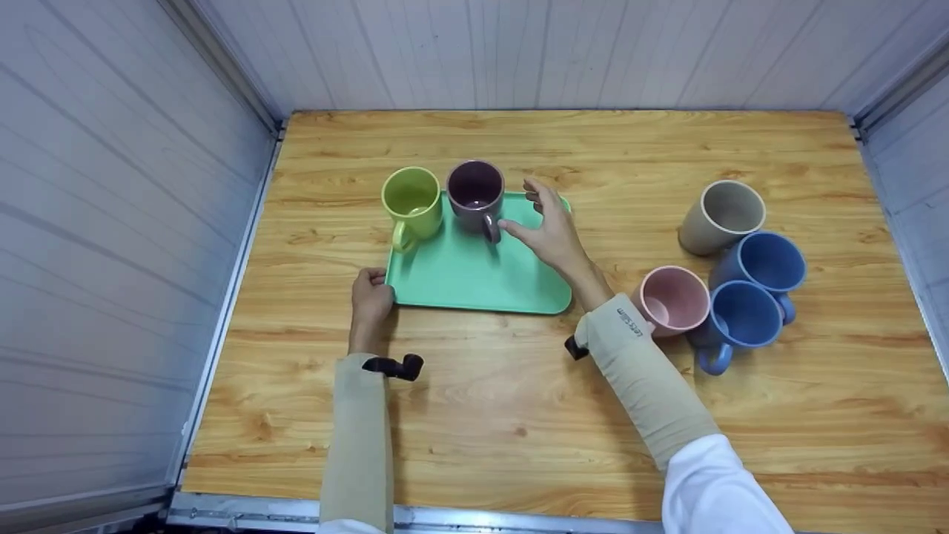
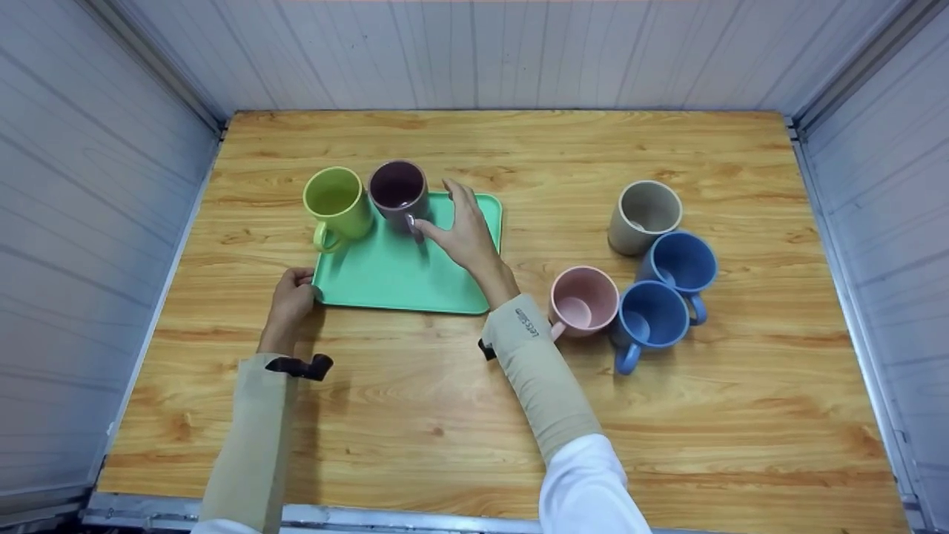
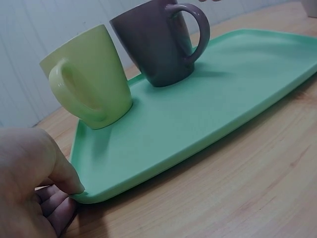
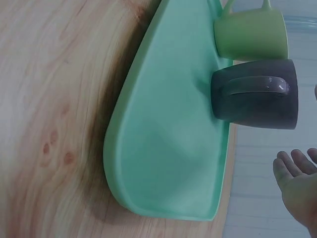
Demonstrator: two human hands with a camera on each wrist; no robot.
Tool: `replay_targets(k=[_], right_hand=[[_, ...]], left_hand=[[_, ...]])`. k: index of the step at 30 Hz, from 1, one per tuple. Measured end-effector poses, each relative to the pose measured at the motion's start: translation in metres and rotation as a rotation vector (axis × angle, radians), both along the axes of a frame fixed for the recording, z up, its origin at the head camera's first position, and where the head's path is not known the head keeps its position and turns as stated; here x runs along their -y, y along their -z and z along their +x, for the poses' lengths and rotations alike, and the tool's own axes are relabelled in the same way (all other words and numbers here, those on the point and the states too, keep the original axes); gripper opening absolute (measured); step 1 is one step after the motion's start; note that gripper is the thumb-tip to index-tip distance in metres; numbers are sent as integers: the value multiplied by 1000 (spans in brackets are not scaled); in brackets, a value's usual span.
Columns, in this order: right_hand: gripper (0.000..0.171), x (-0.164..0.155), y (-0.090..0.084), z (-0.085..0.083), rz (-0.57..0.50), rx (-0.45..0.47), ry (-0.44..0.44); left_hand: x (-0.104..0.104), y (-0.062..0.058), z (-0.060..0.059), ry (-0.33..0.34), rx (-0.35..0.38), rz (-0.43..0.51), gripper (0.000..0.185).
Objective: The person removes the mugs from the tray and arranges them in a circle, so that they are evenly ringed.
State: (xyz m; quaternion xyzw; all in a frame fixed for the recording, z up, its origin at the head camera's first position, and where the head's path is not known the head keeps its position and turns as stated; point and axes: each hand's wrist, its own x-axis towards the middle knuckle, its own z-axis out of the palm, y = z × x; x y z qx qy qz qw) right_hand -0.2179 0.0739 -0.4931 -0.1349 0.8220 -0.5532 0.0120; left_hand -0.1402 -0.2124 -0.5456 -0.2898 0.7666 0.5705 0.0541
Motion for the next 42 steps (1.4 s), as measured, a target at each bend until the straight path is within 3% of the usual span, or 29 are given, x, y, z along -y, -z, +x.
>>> replay_targets(k=[17,28,42], right_hand=[[101,8,-3,-30,84,89,-51],[114,29,-2,-35,103,106,-86],[113,36,-3,-46,189,156,-141]], left_hand=[[-3,-5,-7,12,-5,24,48],[0,-5,-3,13,-14,3,46],[1,0,1,2,-9,24,46]])
